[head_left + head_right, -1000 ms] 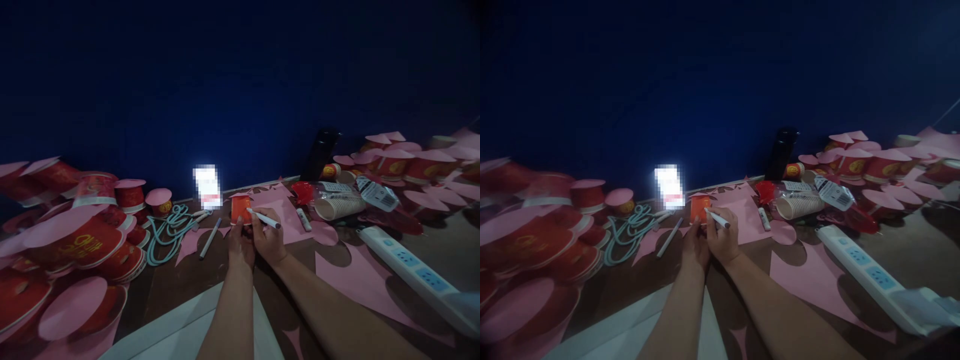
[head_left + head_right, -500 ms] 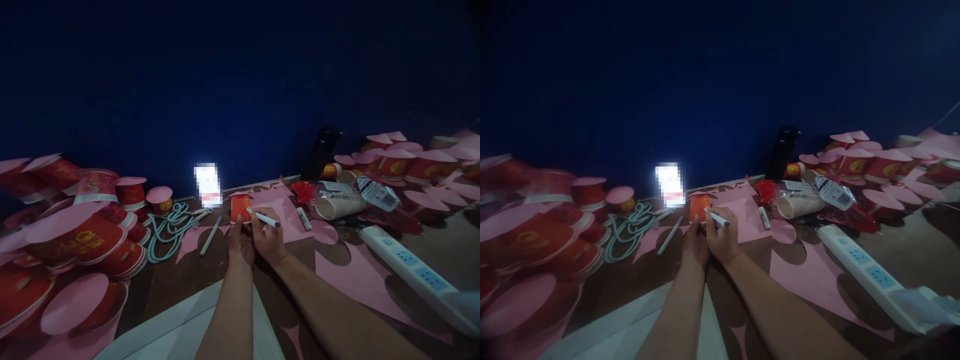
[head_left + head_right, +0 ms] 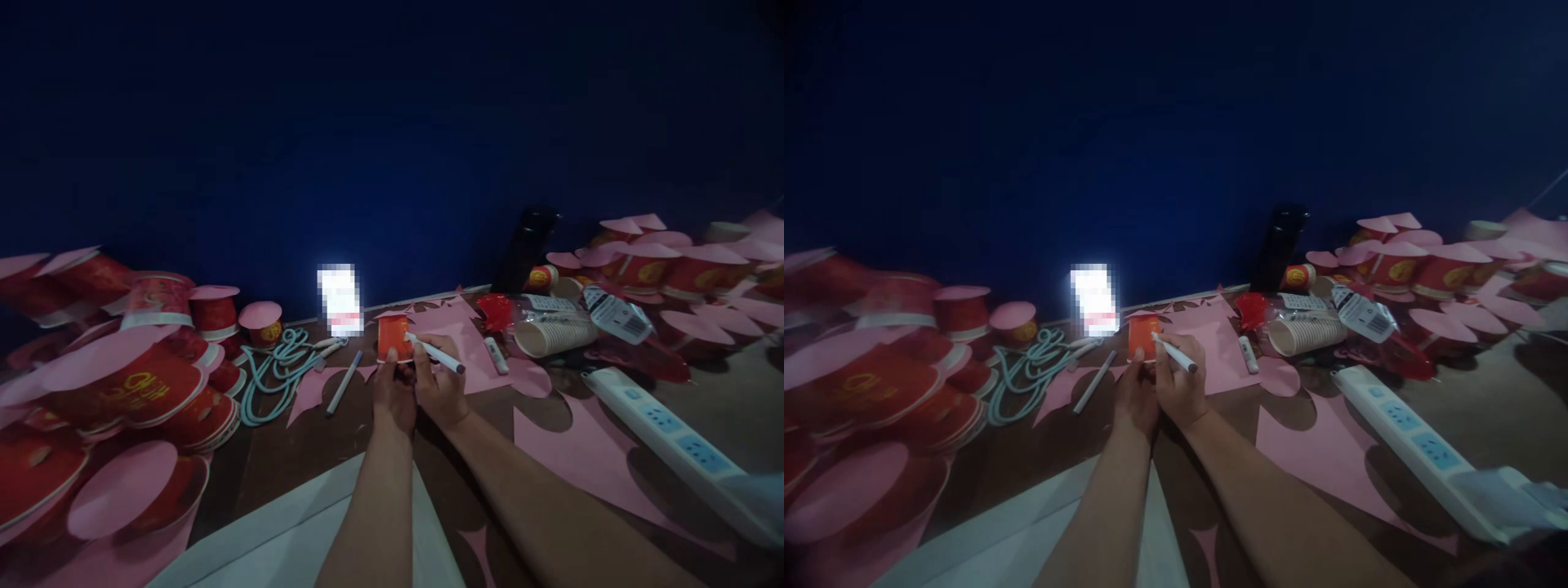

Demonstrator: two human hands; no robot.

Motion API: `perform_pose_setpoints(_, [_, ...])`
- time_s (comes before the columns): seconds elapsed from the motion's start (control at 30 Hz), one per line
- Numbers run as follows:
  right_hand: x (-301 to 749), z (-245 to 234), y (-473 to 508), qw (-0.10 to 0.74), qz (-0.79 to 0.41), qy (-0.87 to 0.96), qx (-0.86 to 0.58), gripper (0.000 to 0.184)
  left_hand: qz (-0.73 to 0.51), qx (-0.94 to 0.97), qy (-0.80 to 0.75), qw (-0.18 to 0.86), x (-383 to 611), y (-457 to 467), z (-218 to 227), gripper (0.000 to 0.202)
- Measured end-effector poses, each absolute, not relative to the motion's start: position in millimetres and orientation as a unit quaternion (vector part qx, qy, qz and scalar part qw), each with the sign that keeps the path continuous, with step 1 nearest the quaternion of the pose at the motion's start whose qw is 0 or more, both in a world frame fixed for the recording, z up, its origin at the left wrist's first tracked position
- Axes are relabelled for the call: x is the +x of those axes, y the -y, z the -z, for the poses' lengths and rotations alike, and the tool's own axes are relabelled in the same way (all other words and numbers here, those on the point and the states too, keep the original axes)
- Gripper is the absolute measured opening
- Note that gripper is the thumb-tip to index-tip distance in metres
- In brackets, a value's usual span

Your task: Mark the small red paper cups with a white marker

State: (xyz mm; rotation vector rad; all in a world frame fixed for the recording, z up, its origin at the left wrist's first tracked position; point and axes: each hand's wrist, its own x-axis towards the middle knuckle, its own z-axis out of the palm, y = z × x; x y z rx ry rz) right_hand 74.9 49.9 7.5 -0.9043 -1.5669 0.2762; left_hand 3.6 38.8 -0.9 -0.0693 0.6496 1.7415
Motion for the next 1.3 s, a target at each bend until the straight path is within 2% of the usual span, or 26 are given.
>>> perform_pose_setpoints(1.3, [74.6, -7.5, -49.1, 0.573, -0.094, 0.712, -0.394, 0.012, -0.746, 0.001, -0.269, 0.609, 5.6, -41.8, 7.3, 0.021])
